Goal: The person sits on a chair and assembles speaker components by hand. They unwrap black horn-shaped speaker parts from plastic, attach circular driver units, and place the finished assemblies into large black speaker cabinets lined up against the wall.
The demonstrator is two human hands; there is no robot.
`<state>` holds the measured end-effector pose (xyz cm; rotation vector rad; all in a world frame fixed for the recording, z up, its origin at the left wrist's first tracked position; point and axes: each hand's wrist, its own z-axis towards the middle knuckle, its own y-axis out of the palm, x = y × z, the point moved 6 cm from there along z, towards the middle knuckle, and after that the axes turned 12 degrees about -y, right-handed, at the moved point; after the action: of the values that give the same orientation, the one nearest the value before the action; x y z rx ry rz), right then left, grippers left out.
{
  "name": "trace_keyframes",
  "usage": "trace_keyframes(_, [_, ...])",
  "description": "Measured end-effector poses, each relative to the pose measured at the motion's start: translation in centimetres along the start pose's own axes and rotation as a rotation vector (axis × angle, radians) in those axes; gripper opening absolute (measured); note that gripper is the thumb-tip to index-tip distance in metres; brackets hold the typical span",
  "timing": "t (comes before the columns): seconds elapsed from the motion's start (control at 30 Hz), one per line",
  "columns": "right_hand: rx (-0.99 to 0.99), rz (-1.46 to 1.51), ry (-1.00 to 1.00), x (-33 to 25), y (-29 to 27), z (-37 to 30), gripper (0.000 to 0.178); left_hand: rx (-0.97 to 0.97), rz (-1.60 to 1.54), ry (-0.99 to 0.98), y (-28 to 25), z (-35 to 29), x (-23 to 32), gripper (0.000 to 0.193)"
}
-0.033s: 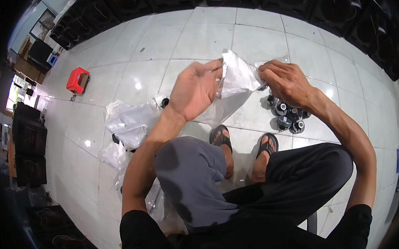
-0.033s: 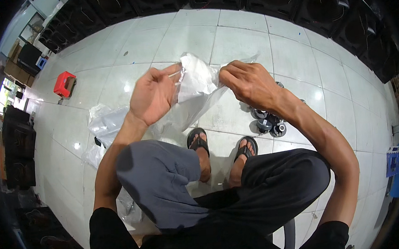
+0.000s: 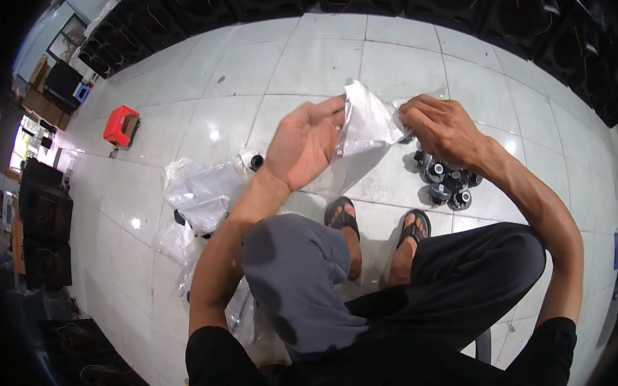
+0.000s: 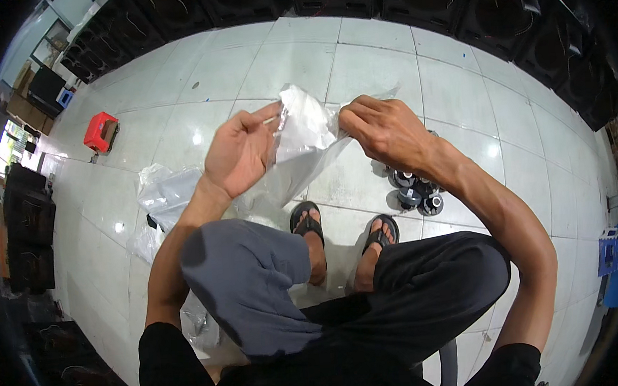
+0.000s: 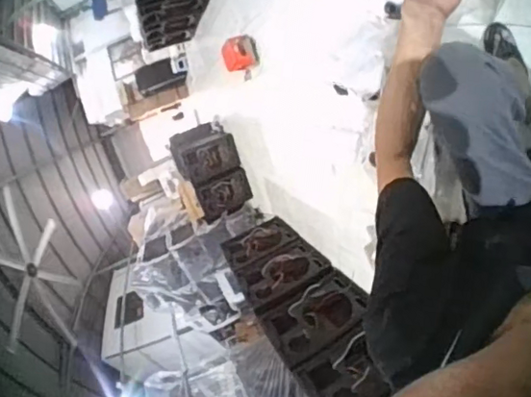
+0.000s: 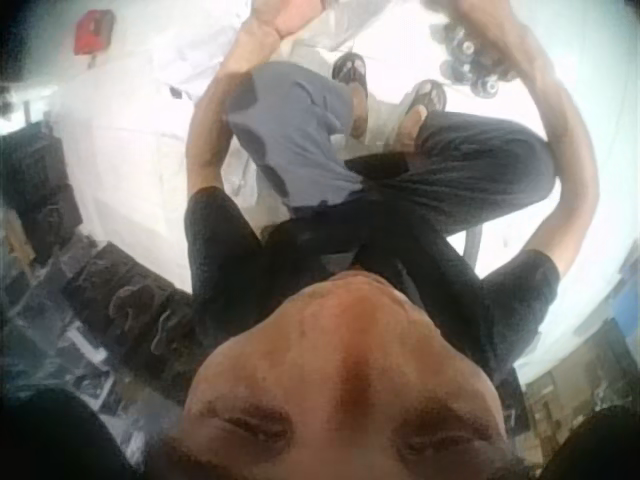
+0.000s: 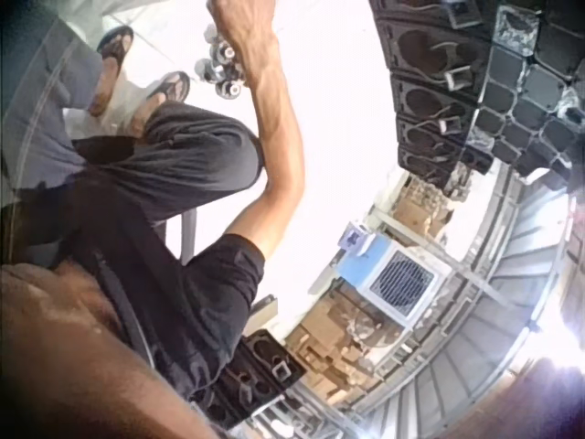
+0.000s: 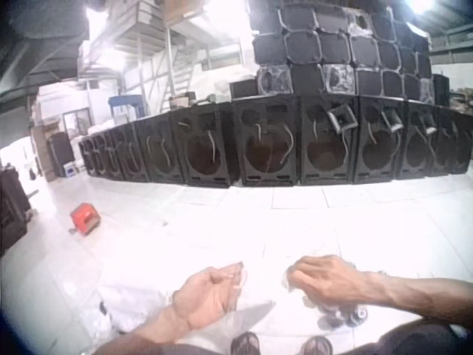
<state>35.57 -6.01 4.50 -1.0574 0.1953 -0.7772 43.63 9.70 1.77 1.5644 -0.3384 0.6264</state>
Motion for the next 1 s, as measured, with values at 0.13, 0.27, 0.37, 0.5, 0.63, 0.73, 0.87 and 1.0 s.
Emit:
trace_keyframes(0.13, [-0.110, 0.074, 0.013, 0.9, 0.4, 2.0, 0.016, 0.280, 0.166, 0.057, -1.6, 0.0, -0.2, 0.047])
trace_keyframes(0.27, [-0.206, 0.361, 0.283, 1.8, 1.7, 3.1, 0.065, 0.409, 0.183, 0.186, -3.3, -0.9, -0.2, 0.053])
trace_keyframes(0.37, [-0.282, 0.533, 0.542, 0.5, 3.0, 2.4, 0.112, 0.405, 0.180, 0.270, -3.3, -0.5, -0.3, 0.061])
trace_keyframes(0.5, [-0.007, 0.662, 0.727, 1.1, 5.2, 2.0, 0.091, 0.225, 0.113, 0.313, -1.5, 1.3, -0.8, 0.067])
trace_keyframes(0.63, [0.212, 0.666, 0.819, 3.0, 5.3, 0.9, 0.059, 0.243, 0.223, 0.258, 0.0, 1.6, -0.4, 0.066])
trace_keyframes(0.73, [0.413, 0.713, 0.859, 5.2, 5.0, -1.5, 0.043, 0.541, 1.060, 0.332, -1.4, 0.7, 0.3, 0.055])
trace_keyframes(0.87, [0.337, 0.869, 0.941, 5.5, 2.8, -1.3, 0.039, 0.965, 2.076, 0.442, 0.1, -1.8, 1.5, 0.049])
trace_keyframes(1.0, [0.277, 0.881, 0.731, 4.0, 1.9, -0.7, 0.037, 0.945, 2.531, 0.340, 0.6, -0.6, 1.3, 0.036])
